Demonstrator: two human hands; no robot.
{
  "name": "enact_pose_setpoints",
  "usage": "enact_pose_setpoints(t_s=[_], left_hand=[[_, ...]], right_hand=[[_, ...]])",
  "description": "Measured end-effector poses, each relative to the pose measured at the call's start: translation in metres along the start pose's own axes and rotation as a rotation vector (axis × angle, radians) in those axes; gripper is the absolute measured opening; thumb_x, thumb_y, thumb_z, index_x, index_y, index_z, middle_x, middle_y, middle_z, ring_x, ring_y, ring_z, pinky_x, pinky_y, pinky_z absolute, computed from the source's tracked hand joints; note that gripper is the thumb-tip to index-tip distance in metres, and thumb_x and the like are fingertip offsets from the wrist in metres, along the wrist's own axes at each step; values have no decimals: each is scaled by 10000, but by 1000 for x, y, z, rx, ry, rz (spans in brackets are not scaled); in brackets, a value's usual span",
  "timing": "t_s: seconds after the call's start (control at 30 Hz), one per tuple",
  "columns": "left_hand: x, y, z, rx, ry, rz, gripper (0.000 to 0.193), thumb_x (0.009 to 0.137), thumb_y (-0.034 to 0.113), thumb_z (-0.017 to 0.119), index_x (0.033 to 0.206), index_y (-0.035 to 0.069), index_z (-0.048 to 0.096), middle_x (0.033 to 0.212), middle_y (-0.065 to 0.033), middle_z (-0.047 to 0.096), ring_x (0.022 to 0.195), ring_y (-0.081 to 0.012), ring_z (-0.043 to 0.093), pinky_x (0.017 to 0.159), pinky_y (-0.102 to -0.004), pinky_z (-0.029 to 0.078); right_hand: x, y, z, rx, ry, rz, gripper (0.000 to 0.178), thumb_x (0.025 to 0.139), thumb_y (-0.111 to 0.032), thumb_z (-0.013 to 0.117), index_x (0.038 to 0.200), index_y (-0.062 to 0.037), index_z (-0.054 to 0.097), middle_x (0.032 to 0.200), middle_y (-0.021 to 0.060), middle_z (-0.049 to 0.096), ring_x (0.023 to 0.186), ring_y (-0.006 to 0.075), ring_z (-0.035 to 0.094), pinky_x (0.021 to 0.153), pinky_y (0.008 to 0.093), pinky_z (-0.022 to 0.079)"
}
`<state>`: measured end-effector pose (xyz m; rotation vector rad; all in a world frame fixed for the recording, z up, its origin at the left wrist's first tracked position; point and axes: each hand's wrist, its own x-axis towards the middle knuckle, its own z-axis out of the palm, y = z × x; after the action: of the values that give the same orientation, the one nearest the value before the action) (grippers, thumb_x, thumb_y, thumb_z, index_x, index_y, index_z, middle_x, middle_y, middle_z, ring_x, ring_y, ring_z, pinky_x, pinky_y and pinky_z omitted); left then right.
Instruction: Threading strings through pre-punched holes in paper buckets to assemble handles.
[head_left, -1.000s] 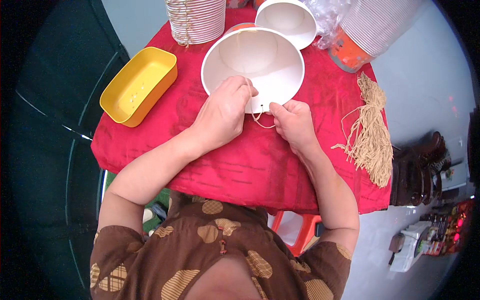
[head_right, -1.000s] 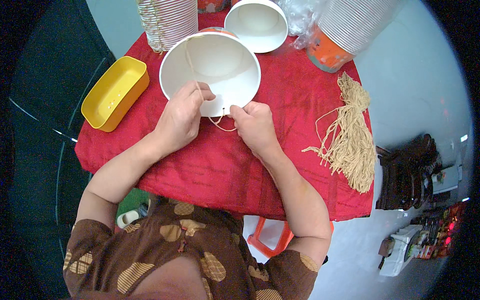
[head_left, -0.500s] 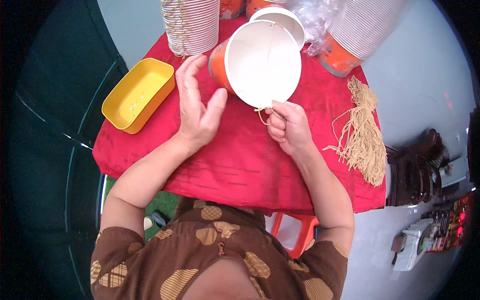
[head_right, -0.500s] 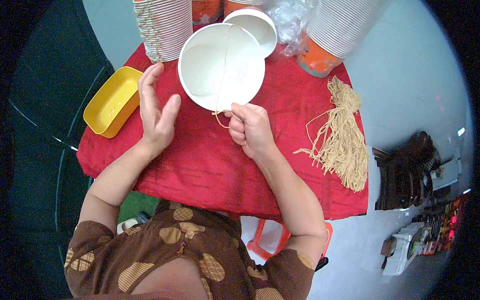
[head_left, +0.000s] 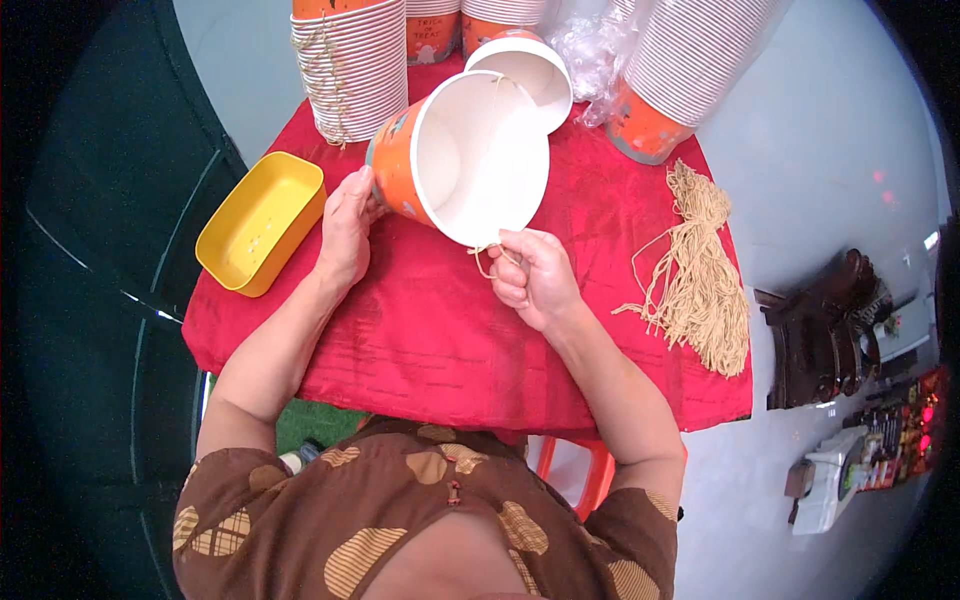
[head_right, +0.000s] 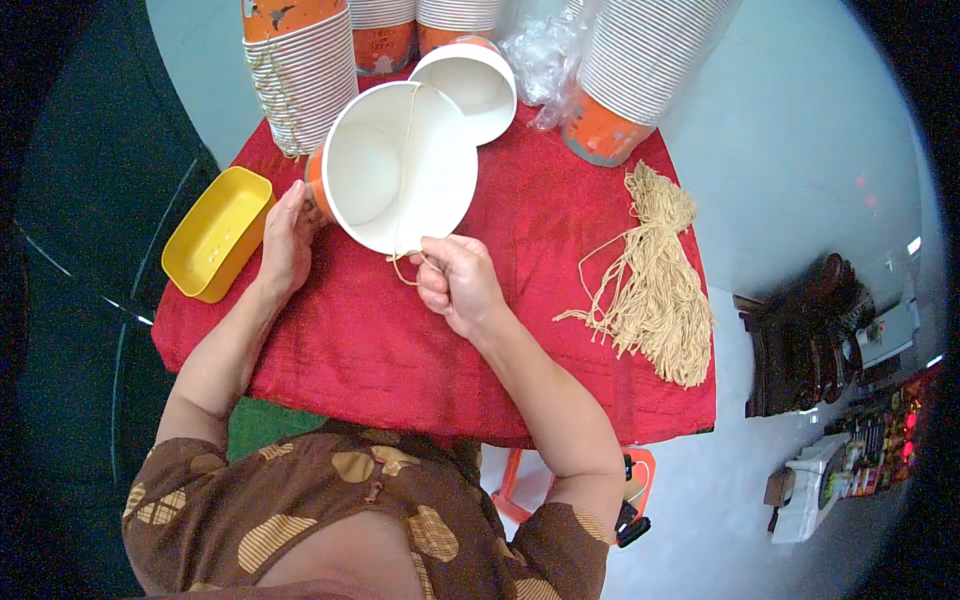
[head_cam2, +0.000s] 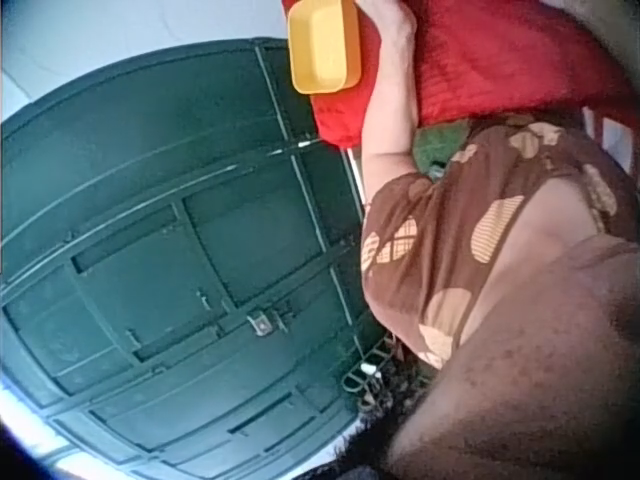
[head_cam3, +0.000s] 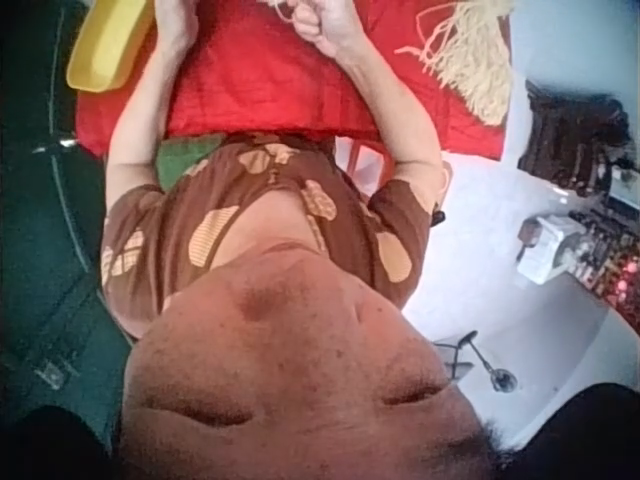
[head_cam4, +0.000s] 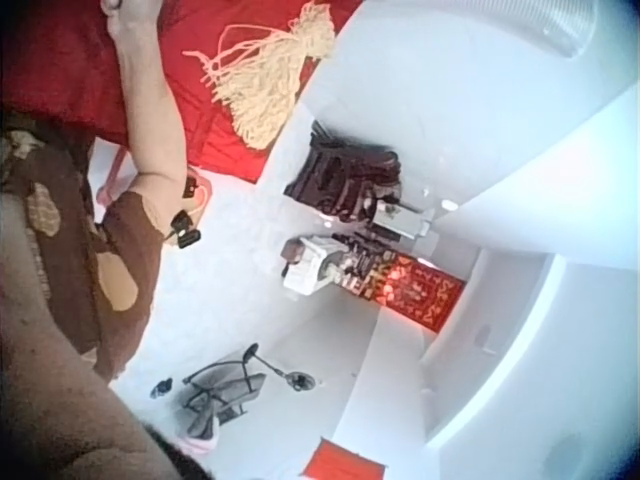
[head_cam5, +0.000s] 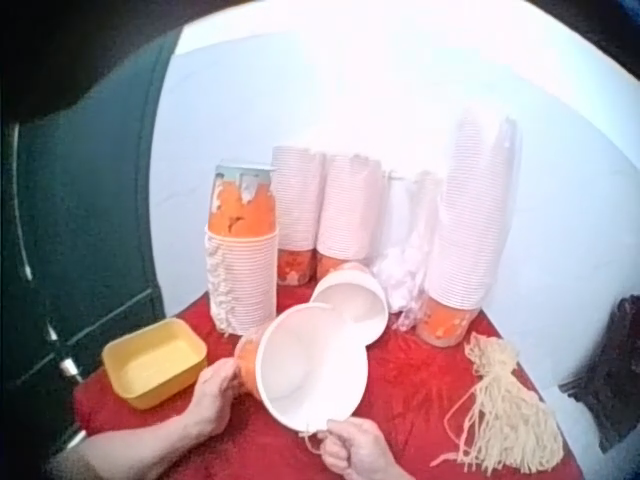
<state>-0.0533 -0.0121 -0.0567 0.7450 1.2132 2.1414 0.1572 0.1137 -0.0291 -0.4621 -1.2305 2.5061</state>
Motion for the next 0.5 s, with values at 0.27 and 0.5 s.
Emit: enact_pose_setpoints(t_s=[0.27,0.5], left_hand=[[4,5,-4,225,166,296,240,1011,275,518,900,65,551,814,61,513,732,-34,418,685,-204,369],[9,7,-11,246,195,284,289,1014,290,520,828,69,528,784,44,514,729,-25,419,676,-207,388]], right_hand=[[5,5,2,-28,-62,93,276,984,-215,480,868,6,600,506,-12,404,385,67,321,356,211,249],[2,-9,5,-133,-122,97,457,1025,-351,389,921,37,608,547,45,492,372,74,345,342,194,253]])
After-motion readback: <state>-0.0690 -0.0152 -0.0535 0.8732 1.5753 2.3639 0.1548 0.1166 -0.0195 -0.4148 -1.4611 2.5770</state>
